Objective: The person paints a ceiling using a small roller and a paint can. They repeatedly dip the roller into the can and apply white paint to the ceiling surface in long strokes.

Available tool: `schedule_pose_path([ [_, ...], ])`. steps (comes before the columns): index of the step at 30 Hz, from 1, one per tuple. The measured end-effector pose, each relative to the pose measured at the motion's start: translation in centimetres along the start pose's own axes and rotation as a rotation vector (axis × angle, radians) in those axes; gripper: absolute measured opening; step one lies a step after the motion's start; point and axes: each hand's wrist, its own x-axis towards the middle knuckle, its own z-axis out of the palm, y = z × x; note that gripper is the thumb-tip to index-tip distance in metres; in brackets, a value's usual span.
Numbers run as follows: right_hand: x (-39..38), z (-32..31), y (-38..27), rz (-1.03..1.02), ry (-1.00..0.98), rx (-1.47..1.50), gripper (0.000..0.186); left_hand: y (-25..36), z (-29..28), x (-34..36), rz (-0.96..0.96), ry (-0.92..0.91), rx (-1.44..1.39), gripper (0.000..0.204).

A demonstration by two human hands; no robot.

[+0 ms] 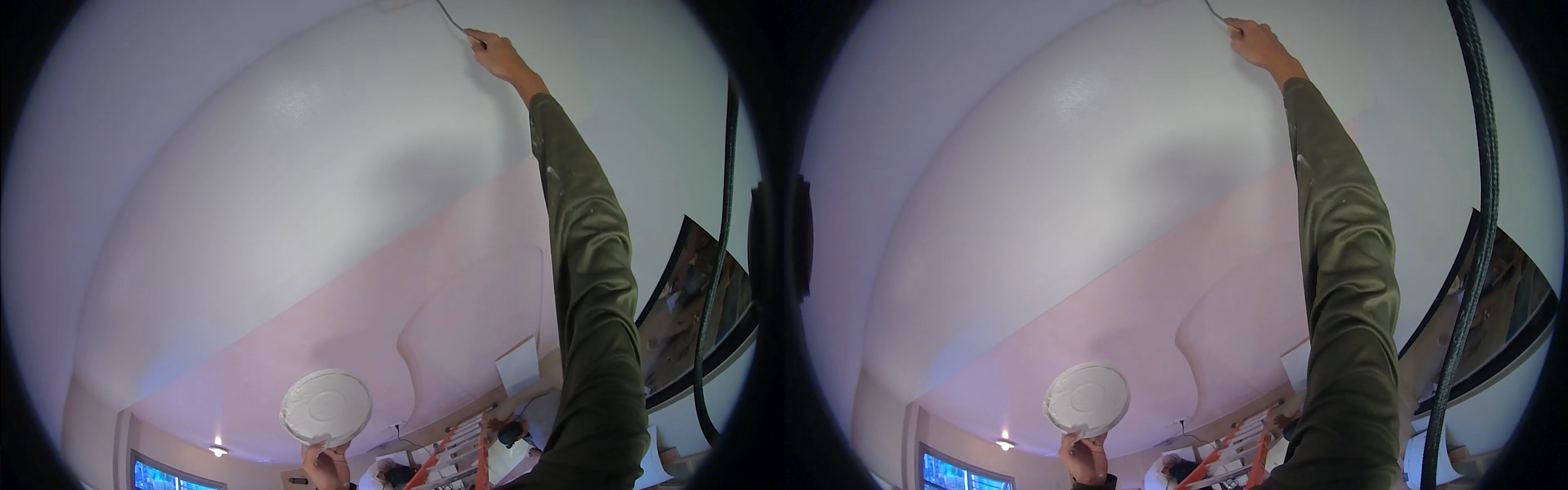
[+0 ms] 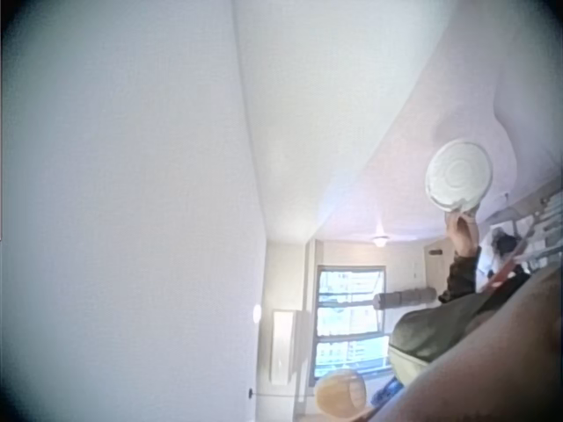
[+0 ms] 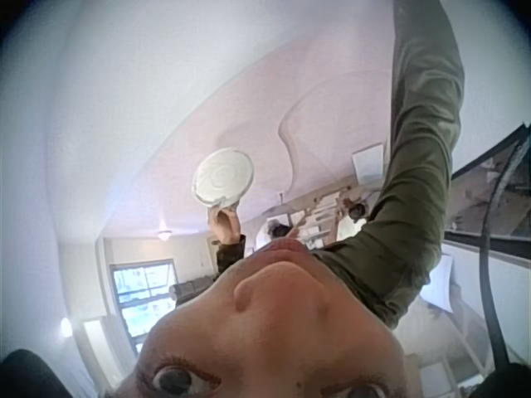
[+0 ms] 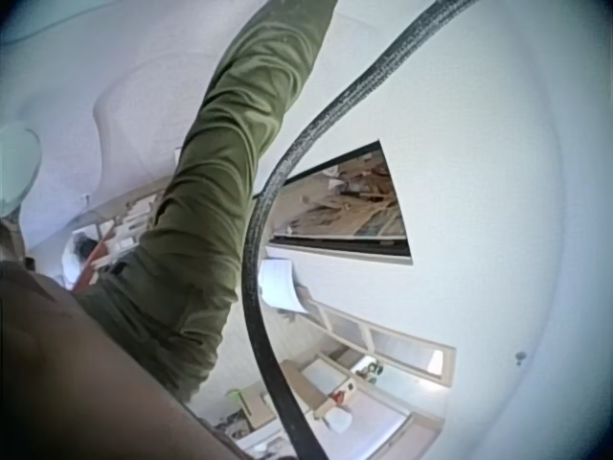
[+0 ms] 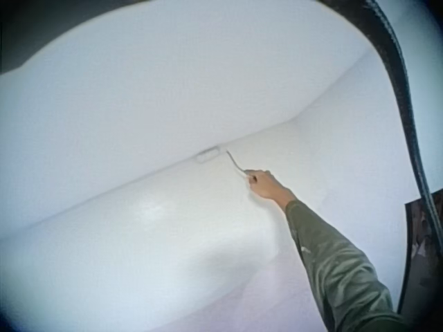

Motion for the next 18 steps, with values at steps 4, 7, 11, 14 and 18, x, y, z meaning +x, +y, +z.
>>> schedule_pose_path([
  [4, 0.3, -0.8, -1.4, 0.156, -0.125, 0.070, 0.045, -0.1, -2.0, 0.4, -0.014, -0.041, 0.001, 0.049],
  [7, -0.2, -0.4, -0.8, 0.105, -0.092, 0.037, 0.044, -0.8, -3.7, 0.2, -0.035, -0.077, -0.009, 0.045],
  [11, -2.4, -1.0, 2.1, 0.020, -0.048, -0.007, 0.042, -0.9, -3.2, 0.2, -0.056, -0.035, -0.015, 0.042],
  [14, -2.4, -1.6, 0.2, 0.082, -0.124, -0.007, 0.044, -1.0, -4.7, 0.5, -0.074, -0.089, -0.074, 0.043],
  [18, -0.6, -1.3, -2.5, 0.139, -0.147, 0.010, 0.046, -1.4, -7.0, 1.5, -0.068, -0.196, -0.051, 0.046],
])
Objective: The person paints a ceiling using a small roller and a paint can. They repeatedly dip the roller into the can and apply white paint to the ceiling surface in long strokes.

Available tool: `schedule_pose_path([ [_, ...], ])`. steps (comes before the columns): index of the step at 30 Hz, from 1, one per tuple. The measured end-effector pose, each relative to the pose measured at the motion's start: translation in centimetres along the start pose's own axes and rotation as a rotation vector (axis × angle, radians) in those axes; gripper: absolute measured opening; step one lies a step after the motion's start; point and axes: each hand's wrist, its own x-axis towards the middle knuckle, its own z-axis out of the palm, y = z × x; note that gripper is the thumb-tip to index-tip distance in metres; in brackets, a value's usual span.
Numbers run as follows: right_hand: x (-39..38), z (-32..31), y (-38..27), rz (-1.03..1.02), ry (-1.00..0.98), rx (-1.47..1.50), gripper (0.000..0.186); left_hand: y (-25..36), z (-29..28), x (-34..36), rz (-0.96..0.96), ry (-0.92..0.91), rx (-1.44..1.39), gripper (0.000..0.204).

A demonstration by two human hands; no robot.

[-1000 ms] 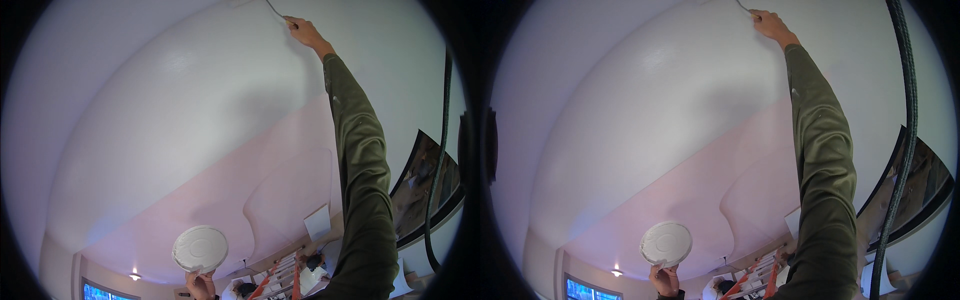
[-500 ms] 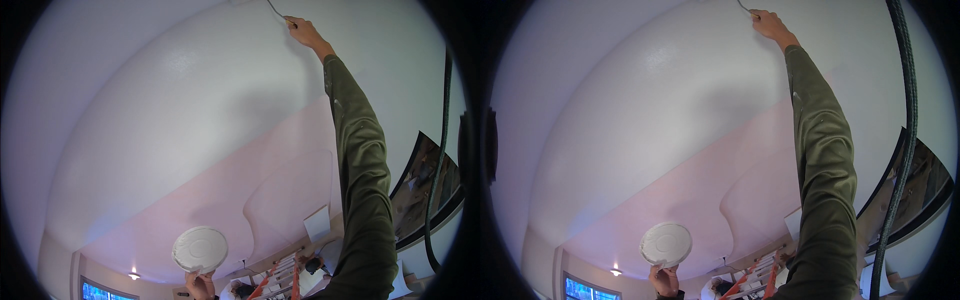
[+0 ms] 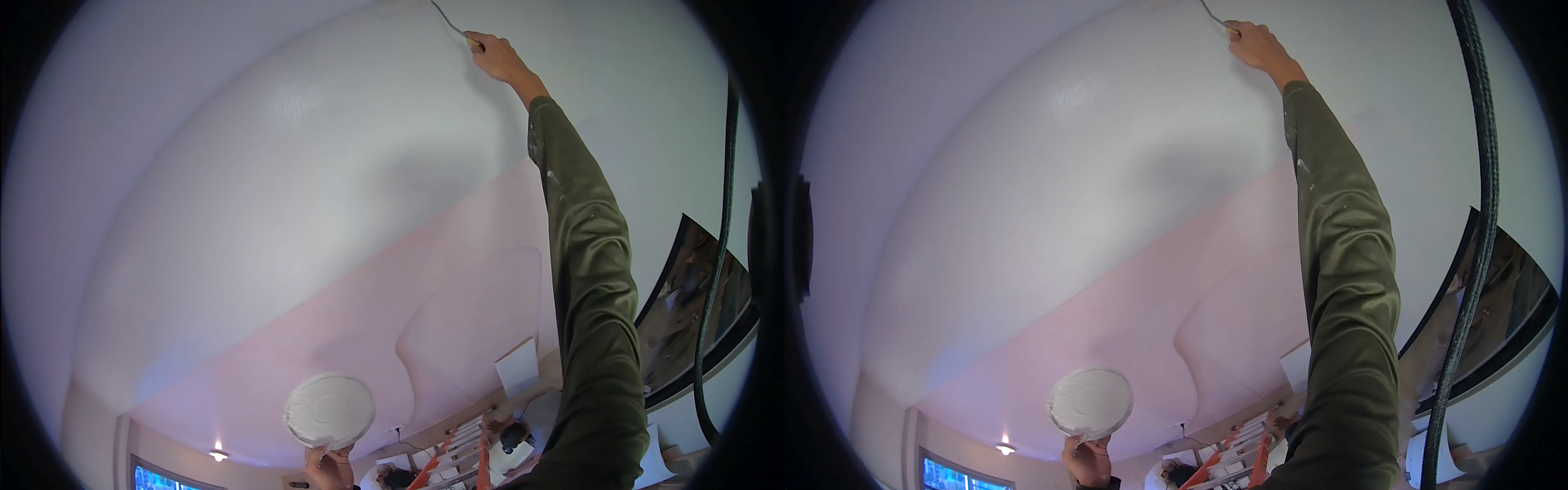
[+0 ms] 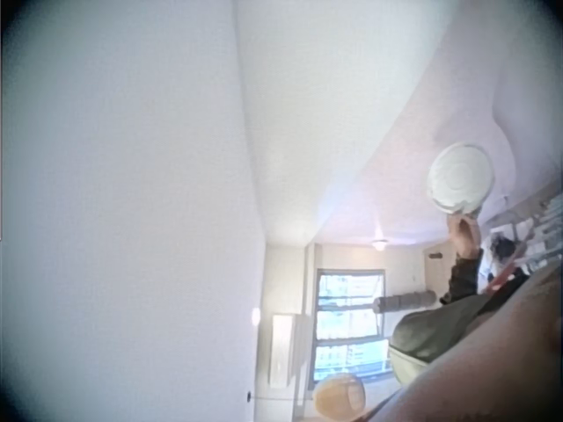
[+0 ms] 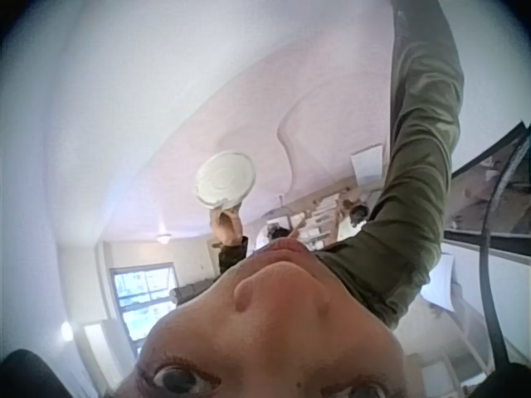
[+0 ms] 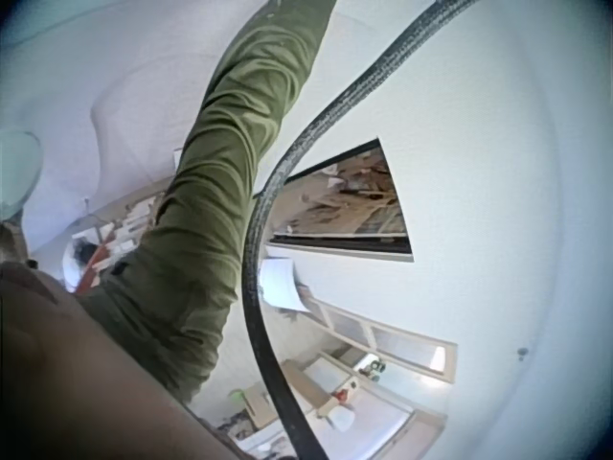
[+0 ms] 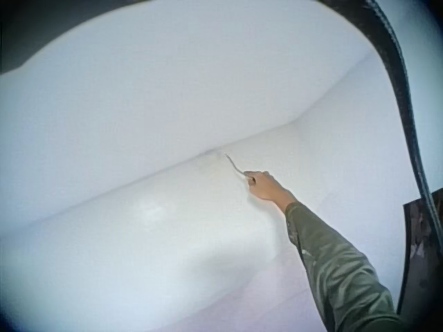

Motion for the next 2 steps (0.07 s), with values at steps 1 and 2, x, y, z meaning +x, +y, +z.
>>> schedule_pose_path([
  [1, 0.15, 0.15, -0.16, -0.023, 0.017, -0.003, 0.047, -0.09, 0.33, -0.14, 0.001, 0.013, 0.030, 0.048],
  [2, 0.36, 0.55, 0.70, -0.042, 0.035, -0.007, 0.047, -0.06, 0.33, -0.22, -0.002, 0.011, 0.032, 0.048],
])
